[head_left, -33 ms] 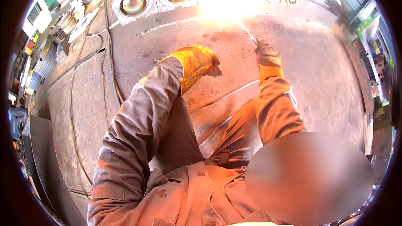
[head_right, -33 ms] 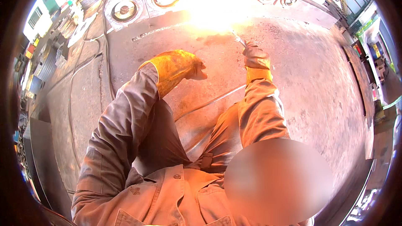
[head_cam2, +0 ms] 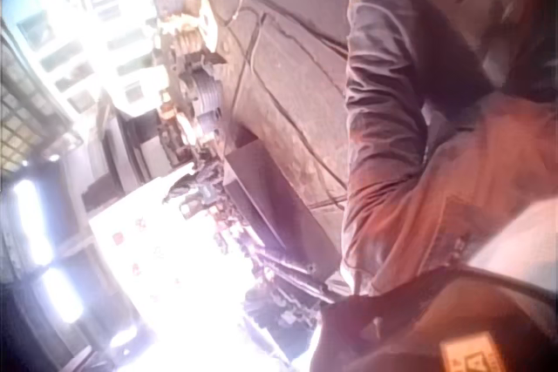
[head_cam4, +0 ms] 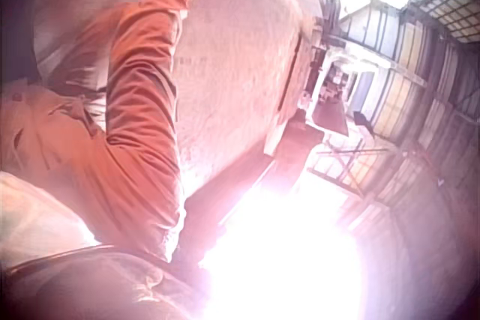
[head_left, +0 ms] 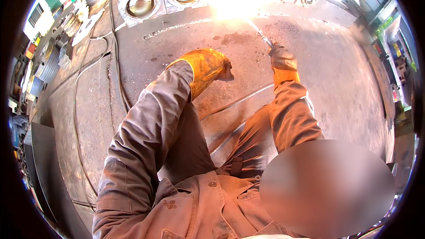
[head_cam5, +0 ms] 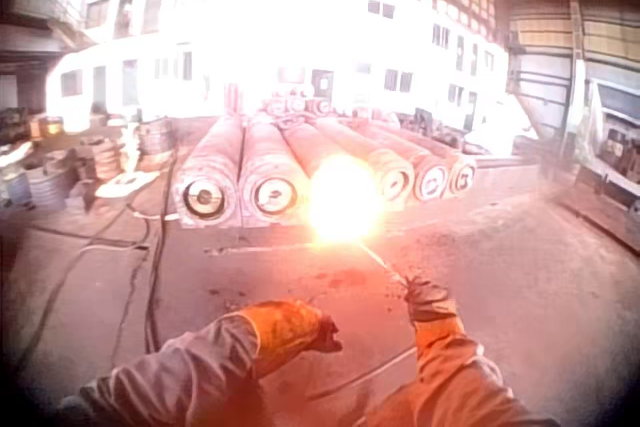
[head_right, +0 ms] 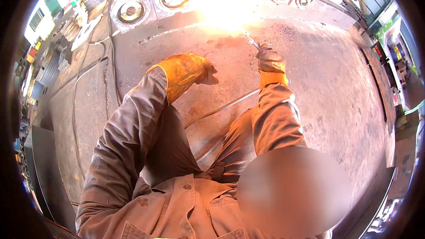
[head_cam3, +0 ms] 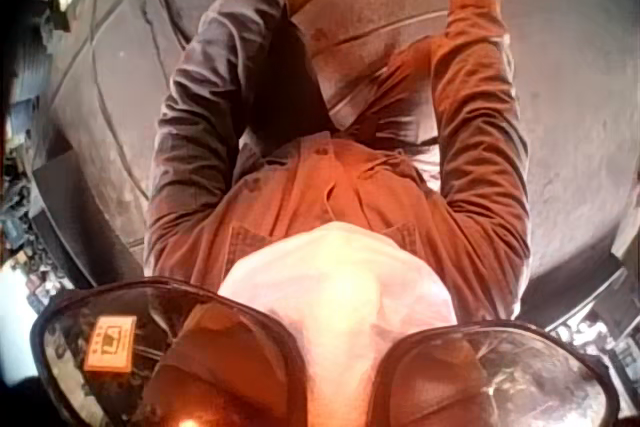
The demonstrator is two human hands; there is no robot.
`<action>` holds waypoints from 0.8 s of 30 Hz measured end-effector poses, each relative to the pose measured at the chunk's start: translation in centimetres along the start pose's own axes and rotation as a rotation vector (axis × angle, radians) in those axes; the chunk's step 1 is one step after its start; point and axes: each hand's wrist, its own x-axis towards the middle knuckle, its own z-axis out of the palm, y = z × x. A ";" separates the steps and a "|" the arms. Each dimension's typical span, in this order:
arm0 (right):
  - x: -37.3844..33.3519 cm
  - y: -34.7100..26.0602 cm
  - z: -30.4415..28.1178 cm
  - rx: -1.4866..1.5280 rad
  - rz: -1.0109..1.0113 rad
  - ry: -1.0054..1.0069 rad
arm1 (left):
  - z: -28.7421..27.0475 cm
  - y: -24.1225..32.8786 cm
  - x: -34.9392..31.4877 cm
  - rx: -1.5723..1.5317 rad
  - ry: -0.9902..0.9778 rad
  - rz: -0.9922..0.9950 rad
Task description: The person sits on the ground and uses a welding torch to weld the ends of several large metal pipes arranged in a row. The person maintains a steady hand and moves the torch along the seams to create welds.
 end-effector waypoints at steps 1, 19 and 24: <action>0.2 -0.1 -0.2 -0.009 0.002 -0.008 | -0.2 0.1 -0.2 0.015 0.007 -0.008; -1.5 -2.9 -5.0 0.519 -0.095 0.107 | -0.3 -1.0 1.6 -1.329 -0.159 -0.506; -0.5 -7.5 -7.6 0.508 0.199 -0.120 | 0.2 -2.0 3.1 -2.821 -0.005 -1.191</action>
